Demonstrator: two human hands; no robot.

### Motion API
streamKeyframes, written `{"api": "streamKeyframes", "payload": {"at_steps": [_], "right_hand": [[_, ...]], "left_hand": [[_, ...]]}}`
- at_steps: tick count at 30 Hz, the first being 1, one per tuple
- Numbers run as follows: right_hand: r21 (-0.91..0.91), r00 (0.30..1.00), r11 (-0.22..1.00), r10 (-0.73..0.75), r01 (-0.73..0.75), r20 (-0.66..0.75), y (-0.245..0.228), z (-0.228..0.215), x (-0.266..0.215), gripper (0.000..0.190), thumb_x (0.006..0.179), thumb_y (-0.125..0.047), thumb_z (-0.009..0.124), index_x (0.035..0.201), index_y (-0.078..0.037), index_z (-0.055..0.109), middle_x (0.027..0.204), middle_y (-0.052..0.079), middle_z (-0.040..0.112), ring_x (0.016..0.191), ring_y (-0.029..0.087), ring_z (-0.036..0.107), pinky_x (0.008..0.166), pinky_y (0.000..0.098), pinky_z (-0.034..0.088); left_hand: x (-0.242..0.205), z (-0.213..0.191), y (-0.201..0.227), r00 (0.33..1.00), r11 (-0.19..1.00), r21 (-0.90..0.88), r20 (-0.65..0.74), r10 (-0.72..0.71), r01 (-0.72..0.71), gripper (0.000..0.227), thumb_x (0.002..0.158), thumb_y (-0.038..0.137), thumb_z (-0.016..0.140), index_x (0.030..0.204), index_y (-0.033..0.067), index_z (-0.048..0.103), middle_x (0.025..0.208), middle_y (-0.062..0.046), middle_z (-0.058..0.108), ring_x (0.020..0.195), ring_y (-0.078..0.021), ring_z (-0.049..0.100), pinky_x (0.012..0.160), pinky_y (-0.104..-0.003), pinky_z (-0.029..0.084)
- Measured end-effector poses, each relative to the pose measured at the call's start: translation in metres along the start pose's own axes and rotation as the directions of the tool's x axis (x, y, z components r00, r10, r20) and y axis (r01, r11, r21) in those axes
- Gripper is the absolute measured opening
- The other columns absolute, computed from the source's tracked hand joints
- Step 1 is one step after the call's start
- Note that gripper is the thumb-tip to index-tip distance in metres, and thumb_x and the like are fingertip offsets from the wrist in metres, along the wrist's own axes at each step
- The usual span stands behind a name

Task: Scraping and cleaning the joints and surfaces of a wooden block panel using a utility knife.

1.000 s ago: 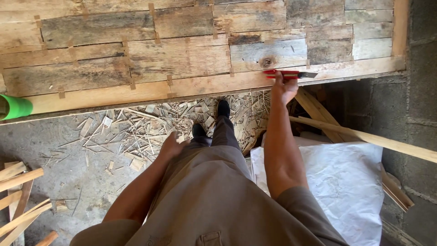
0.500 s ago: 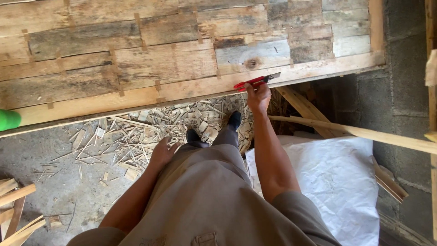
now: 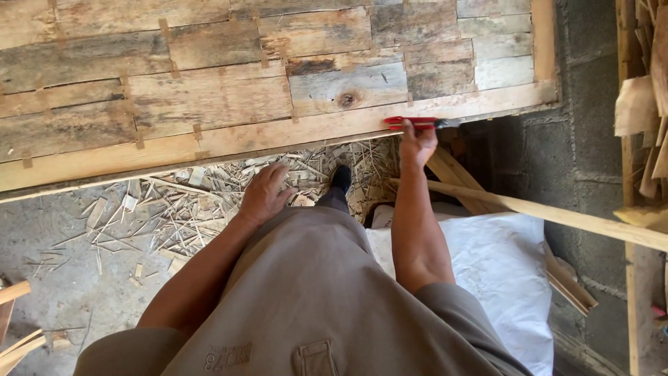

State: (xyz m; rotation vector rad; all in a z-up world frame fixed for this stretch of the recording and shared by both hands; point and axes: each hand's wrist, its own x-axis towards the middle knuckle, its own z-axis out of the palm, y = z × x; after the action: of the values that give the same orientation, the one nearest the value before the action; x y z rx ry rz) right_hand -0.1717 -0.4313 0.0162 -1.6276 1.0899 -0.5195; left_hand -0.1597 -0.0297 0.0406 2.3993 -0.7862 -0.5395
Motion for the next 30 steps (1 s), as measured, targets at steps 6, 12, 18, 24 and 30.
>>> {"api": "streamKeyframes", "payload": {"at_steps": [6,12,18,24,30], "right_hand": [[0.013,0.999,1.0,-0.028,0.028,0.037,-0.005,-0.033,0.053,0.017,0.089,-0.005,0.079,0.103,-0.004,0.069,0.098,0.009,0.077,0.081,0.017,0.073,0.075,0.0349,0.06],[-0.192,0.994,0.978,-0.069,0.084,0.081,-0.003,-0.041,0.093,0.02,0.088,-0.012,0.082,0.103,-0.006,0.072,0.097,0.008,0.079,0.081,0.017,0.073,0.076,0.034,0.06],[-0.333,0.983,0.934,-0.079,0.132,0.168,-0.021,-0.036,0.113,0.018,0.089,-0.017,0.081,0.103,-0.01,0.073,0.095,0.005,0.078,0.08,0.015,0.073,0.074,0.0326,0.06],[-0.341,0.969,0.92,-0.125,0.193,0.212,-0.016,-0.022,0.13,0.02,0.091,-0.018,0.084,0.102,-0.007,0.072,0.092,0.007,0.078,0.077,0.018,0.071,0.07,0.0373,0.058],[-0.277,0.965,0.94,-0.137,0.198,0.224,-0.012,-0.011,0.137,0.019,0.09,-0.018,0.083,0.101,-0.009,0.072,0.092,0.005,0.079,0.076,0.016,0.073,0.069,0.0334,0.06]], "left_hand": [[0.074,0.007,0.065,0.994,0.944,0.328,0.107,0.005,-0.04,0.092,0.088,0.052,0.07,0.154,0.0011,0.033,0.163,-0.023,0.023,0.151,-0.0384,0.025,0.125,-0.046,0.025],[0.096,0.027,0.074,0.958,0.875,0.483,0.264,-0.11,-0.033,0.108,0.088,0.058,0.069,0.161,-0.0003,0.016,0.168,-0.025,0.008,0.157,-0.0389,0.009,0.129,-0.044,0.009],[0.101,0.025,0.082,0.937,0.874,0.485,0.305,-0.169,0.0,0.114,0.086,0.058,0.073,0.162,-0.0008,0.011,0.169,-0.024,0.006,0.157,-0.0377,0.008,0.13,-0.043,0.008],[0.106,0.019,0.089,0.923,0.885,0.463,0.32,-0.214,0.044,0.116,0.083,0.053,0.078,0.162,0.0018,0.011,0.17,-0.022,0.002,0.157,-0.037,0.006,0.129,-0.043,0.01],[0.106,0.017,0.084,0.925,0.914,0.399,0.321,-0.206,0.065,0.115,0.081,0.051,0.08,0.163,0.0035,0.013,0.17,-0.02,0.002,0.158,-0.0361,0.006,0.129,-0.042,0.011]]}}
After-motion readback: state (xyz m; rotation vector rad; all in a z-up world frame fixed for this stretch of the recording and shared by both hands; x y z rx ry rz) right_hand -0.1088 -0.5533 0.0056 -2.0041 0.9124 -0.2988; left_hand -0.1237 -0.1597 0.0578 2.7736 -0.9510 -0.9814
